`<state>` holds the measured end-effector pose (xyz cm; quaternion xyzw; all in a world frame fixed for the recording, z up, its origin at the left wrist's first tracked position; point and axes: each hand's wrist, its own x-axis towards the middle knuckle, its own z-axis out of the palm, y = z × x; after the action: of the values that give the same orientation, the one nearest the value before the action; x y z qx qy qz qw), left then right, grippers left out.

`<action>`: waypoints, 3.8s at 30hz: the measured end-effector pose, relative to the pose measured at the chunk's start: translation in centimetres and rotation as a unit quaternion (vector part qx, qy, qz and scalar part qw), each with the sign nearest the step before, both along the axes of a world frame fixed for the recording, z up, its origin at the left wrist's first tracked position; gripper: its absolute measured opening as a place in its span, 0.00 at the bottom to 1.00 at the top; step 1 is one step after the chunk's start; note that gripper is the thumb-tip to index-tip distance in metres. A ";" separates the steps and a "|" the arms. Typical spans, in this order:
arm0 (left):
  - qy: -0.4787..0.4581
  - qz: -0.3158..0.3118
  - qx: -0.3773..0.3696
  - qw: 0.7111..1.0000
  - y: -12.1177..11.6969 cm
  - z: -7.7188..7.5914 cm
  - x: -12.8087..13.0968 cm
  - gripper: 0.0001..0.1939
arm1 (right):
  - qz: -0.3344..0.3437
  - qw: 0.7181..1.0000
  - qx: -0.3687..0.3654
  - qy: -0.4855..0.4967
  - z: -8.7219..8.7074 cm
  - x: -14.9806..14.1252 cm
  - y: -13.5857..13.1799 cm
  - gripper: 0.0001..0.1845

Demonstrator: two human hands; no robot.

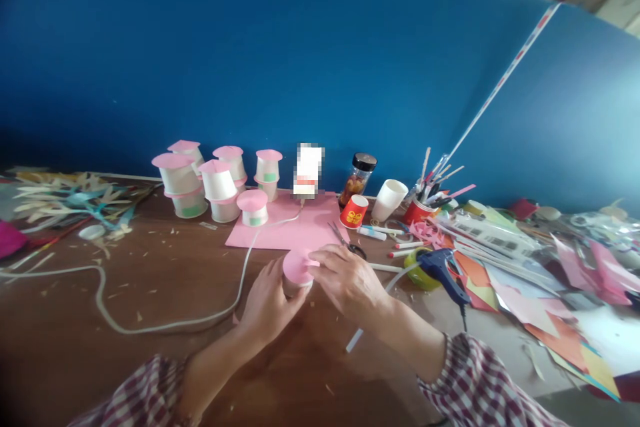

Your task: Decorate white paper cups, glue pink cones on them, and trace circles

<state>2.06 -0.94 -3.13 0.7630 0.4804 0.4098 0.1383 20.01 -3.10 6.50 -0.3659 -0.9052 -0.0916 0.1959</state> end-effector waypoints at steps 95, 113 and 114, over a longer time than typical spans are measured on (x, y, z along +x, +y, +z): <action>-0.365 0.026 -0.125 0.922 -0.6 2.3 -0.9 0.15 | -0.145 0.874 -0.189 0.423 -2.2 -11.9 17.9 0.22; -0.346 0.004 -0.164 0.924 -0.8 2.5 -0.9 0.17 | -0.162 0.878 -0.200 0.402 -3.1 -12.0 19.1 0.20; -0.348 0.002 -0.165 0.923 -0.8 2.4 -0.9 0.17 | -0.164 0.879 -0.199 0.402 -3.1 -12.0 19.2 0.20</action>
<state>1.14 -1.69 -0.69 0.5379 0.4641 0.5649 0.4197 7.99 16.09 3.44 -0.5455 -0.6751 0.2149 0.4477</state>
